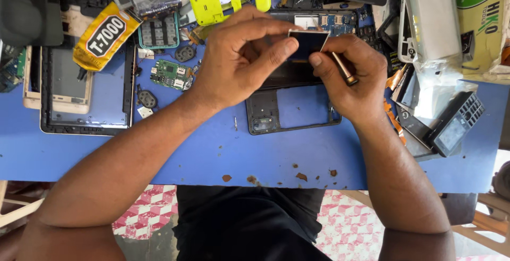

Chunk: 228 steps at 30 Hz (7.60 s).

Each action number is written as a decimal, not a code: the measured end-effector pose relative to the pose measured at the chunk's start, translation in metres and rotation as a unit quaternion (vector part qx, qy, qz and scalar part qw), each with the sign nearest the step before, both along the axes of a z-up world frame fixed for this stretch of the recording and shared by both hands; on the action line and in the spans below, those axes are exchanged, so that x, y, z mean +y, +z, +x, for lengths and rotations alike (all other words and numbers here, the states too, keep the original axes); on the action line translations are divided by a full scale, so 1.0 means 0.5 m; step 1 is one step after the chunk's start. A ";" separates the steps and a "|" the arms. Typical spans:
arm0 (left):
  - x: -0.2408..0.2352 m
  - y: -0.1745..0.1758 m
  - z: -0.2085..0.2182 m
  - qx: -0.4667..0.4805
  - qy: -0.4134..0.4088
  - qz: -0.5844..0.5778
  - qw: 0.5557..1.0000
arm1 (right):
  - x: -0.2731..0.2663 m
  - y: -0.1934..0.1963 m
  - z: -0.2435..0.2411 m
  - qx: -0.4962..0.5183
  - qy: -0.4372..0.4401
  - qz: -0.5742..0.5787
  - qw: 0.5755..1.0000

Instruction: The person uses a small screwdriver to remove screws from a rectangular electronic component, then peels off a white protective film. The person continues to unscrew and separate parts of the component on a blue workbench.

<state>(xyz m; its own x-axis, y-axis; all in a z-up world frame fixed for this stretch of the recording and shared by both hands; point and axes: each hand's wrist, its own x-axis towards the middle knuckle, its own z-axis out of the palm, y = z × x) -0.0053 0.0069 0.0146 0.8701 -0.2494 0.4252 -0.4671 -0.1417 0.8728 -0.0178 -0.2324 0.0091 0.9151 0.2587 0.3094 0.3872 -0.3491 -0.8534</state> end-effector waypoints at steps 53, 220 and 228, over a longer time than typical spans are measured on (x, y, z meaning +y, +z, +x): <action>0.000 -0.001 -0.006 0.017 -0.007 -0.074 0.997 | -0.003 0.022 0.014 -0.095 -0.068 0.004 0.993; -0.019 -0.033 -0.023 0.037 -0.063 -0.126 0.989 | 0.039 0.067 -0.038 -0.257 0.015 -0.116 0.959; -0.020 -0.043 -0.026 0.042 -0.065 -0.146 0.986 | 0.033 0.057 -0.042 -0.274 0.017 -0.118 0.954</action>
